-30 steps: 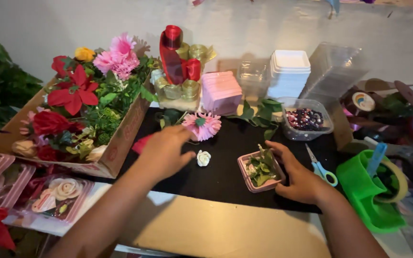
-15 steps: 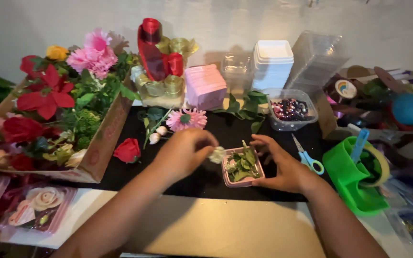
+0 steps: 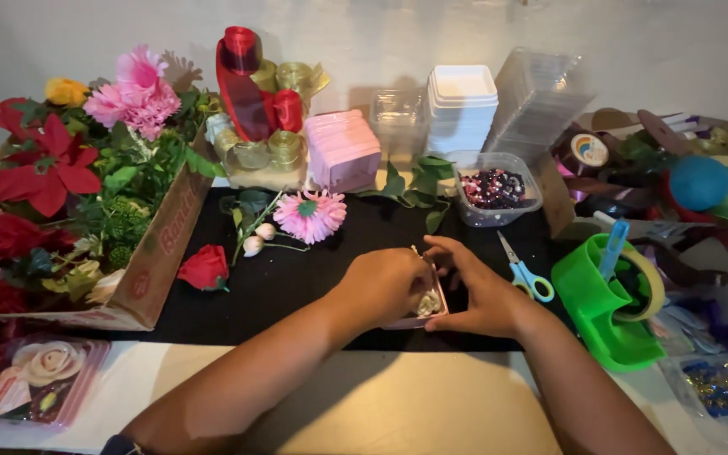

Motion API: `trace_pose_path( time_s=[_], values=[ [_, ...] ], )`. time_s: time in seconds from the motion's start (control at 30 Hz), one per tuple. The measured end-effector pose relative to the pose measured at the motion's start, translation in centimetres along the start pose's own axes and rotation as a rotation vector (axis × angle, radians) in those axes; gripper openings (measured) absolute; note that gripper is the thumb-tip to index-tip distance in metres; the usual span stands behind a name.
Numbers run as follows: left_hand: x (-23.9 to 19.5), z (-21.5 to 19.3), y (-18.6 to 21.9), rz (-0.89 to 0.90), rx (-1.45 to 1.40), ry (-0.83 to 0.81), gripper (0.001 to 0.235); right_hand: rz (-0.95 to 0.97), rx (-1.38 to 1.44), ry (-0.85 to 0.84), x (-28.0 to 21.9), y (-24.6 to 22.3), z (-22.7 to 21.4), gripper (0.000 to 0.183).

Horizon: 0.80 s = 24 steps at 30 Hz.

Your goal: The recorder is assembling small floral arrangements in plastic containers using flowers, ribbons, and decorative beads.

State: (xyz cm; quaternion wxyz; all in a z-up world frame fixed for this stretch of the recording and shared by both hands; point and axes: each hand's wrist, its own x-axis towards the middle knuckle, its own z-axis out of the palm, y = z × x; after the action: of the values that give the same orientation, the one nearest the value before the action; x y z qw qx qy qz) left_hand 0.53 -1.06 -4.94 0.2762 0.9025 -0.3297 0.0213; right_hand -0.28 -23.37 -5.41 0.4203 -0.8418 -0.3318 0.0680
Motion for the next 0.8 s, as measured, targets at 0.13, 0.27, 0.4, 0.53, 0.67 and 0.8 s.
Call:
trace_pose_path(
  time_s=[0.13,0.27,0.4,0.53,0.67,0.8],
  values=[
    [-0.9,-2.1,0.7,0.112,-0.079,0.122,0.017,-0.047,-0.022,0.016,-0.1,-0.3,-0.2,0.118],
    [-1.9,-4.1,0.2,0.058,-0.089,0.121,0.026,0.018,-0.008,0.020,-0.3,-0.6,-0.5,0.116],
    [-3.1,-5.2,-1.6,0.022,-0.075,0.097,0.063,0.026,-0.020,0.073,-0.6,-0.5,-0.9,0.110],
    [-4.3,-4.3,-2.0,-0.008,-0.028,0.042,0.105,0.068,-0.034,0.061,-0.4,-1.4,-1.0,0.108],
    [-4.7,-4.0,-1.8,-0.052,-0.063,-0.055,0.124,0.065,-0.041,0.057,-0.4,-1.4,-0.9,0.103],
    [-5.1,-3.3,-2.6,-0.021,-0.105,0.027,0.123,0.021,-0.113,0.130,-0.4,-0.6,-1.1,0.094]
  ],
)
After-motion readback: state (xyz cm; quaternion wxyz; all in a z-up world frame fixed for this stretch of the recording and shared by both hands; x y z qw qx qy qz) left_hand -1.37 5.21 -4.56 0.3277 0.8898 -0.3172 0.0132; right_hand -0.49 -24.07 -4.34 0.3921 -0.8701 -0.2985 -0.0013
